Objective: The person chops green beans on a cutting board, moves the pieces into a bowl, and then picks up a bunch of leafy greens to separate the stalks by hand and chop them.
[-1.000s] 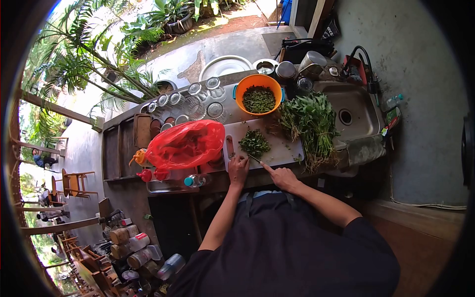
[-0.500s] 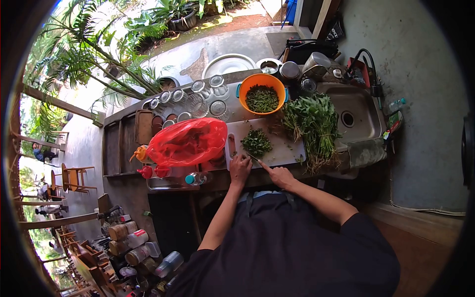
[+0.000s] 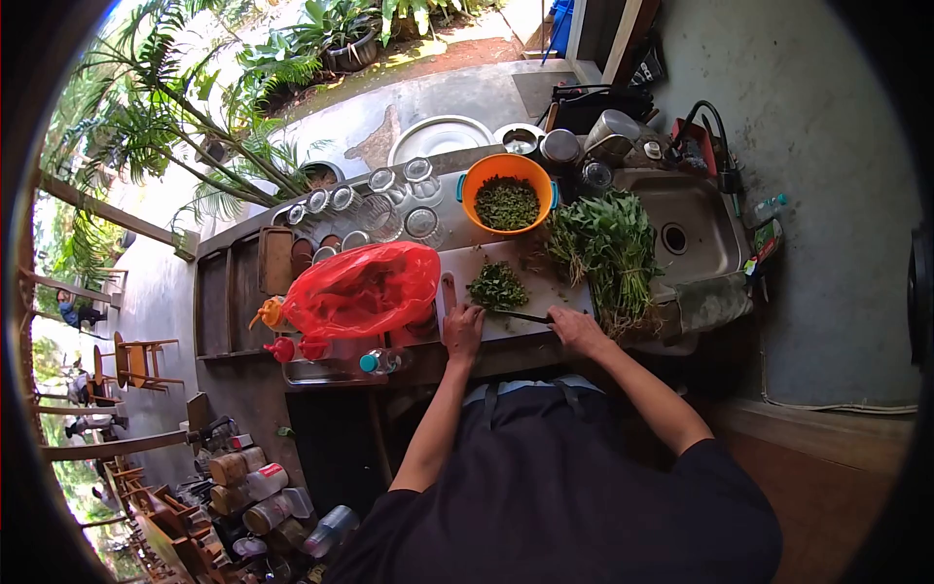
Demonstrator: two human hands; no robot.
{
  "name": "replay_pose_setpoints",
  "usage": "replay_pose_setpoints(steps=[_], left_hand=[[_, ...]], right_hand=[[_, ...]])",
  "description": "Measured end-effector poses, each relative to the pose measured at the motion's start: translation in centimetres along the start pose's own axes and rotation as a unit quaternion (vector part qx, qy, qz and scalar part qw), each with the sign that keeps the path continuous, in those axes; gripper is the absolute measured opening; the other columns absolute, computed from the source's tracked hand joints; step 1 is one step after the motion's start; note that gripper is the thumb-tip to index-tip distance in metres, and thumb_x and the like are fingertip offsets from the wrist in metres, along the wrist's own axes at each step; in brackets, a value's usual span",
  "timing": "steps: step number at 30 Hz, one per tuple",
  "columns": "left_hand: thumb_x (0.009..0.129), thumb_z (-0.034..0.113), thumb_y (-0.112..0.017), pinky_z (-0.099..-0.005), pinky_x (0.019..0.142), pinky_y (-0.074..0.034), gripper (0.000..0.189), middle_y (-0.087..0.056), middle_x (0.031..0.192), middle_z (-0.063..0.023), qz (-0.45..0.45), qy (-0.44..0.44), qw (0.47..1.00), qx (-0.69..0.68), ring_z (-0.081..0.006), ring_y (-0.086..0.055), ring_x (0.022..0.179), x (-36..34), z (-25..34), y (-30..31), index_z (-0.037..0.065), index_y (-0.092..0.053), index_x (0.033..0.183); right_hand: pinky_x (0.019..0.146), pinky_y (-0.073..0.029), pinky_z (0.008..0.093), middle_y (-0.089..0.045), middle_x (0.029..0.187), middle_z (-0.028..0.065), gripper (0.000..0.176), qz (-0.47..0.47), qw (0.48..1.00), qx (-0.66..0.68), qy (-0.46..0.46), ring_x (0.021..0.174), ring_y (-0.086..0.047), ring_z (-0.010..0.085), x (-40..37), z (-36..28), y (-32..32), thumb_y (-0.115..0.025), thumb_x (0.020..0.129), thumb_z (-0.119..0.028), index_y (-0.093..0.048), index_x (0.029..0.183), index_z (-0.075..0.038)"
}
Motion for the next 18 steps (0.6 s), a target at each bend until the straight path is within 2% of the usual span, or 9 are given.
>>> replay_pose_setpoints(steps=[1, 3, 6, 8, 12, 16, 18], left_hand=[[0.087, 0.022, -0.069, -0.0404, 0.076, -0.046, 0.012, -0.066, 0.089, -0.0057, 0.009, 0.014, 1.000, -0.026, -0.0264, -0.063, 0.088, -0.1, -0.1, 0.0, 0.011, -0.073, 0.092], [0.088, 0.021, -0.068, -0.0411, 0.076, -0.047, 0.013, -0.067, 0.089, -0.0067, 0.019, 0.027, 0.998, -0.053, -0.0278, -0.063, 0.087, -0.3, -0.6, -0.1, 0.010, -0.072, 0.093], [0.088, 0.020, -0.069, -0.0411, 0.075, -0.050, 0.016, -0.067, 0.091, -0.0097, 0.036, 0.023, 0.990, -0.134, -0.0298, -0.065, 0.086, -1.0, -1.0, 0.1, 0.006, -0.071, 0.096], [0.087, 0.020, -0.071, -0.0403, 0.076, -0.051, 0.021, -0.067, 0.093, -0.0124, -0.009, 0.040, 0.987, -0.157, -0.0305, -0.066, 0.085, -1.4, -0.6, 0.7, 0.003, -0.070, 0.099], [0.085, 0.022, -0.074, -0.0395, 0.078, -0.051, 0.025, -0.066, 0.093, -0.0136, -0.016, 0.056, 0.985, -0.160, -0.0300, -0.066, 0.085, -1.4, -0.5, 0.9, 0.002, -0.070, 0.100], [0.081, 0.025, -0.078, -0.0394, 0.079, -0.051, 0.032, -0.066, 0.095, -0.0131, -0.019, 0.027, 0.990, -0.134, -0.0301, -0.065, 0.087, -0.8, -0.2, 0.8, 0.002, -0.070, 0.101], [0.079, 0.026, -0.079, -0.0395, 0.079, -0.051, 0.034, -0.066, 0.096, -0.0130, -0.015, 0.020, 0.992, -0.123, -0.0300, -0.065, 0.088, -0.3, 0.0, 0.8, 0.002, -0.070, 0.102]], right_hand=[[0.068, -0.048, 0.0475, -0.063, 0.096, 0.0157, 0.025, -0.001, 1.000, -0.003, 0.001, 0.086, -0.062, 0.0362, 0.3, 0.2, 0.7, -0.062, 0.091, -0.019, -0.051, 0.111, -0.009], [0.081, -0.046, 0.0445, -0.058, 0.102, 0.0112, 0.022, -0.037, 0.998, -0.046, 0.009, 0.100, -0.057, 0.0318, 0.9, 0.5, 1.6, -0.064, 0.089, -0.017, -0.054, 0.107, -0.011], [0.088, -0.044, 0.0471, -0.055, 0.103, 0.0097, 0.021, -0.069, 0.996, -0.057, 0.014, 0.107, -0.054, 0.0304, 2.4, 0.8, 1.3, -0.064, 0.087, -0.015, -0.056, 0.107, -0.014], [0.087, -0.044, 0.0467, -0.056, 0.102, 0.0095, 0.022, -0.053, 0.996, -0.067, 0.027, 0.107, -0.055, 0.0302, 3.5, 0.7, 0.8, -0.064, 0.086, -0.014, -0.057, 0.106, -0.014], [0.086, -0.045, 0.0433, -0.055, 0.101, 0.0085, 0.025, -0.012, 0.994, -0.093, 0.049, 0.103, -0.055, 0.0287, 5.8, 0.9, -0.2, -0.066, 0.082, -0.012, -0.060, 0.105, -0.016], [0.086, -0.046, 0.0457, -0.057, 0.100, 0.0091, 0.024, -0.014, 0.993, -0.111, 0.032, 0.104, -0.057, 0.0294, 7.7, 0.8, -0.8, -0.061, 0.082, -0.009, -0.062, 0.104, -0.017], [0.086, -0.047, 0.0448, -0.058, 0.099, 0.0092, 0.026, 0.025, 0.992, -0.116, 0.043, 0.103, -0.058, 0.0292, 8.6, 0.6, -1.0, -0.059, 0.081, -0.009, -0.063, 0.105, -0.018]])
Point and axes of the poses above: each hand's wrist, its own x-axis towards the middle knuckle, its own y-axis out of the back of the hand, z = x × y, the point moved 3 cm from there along x, towards the middle knuckle
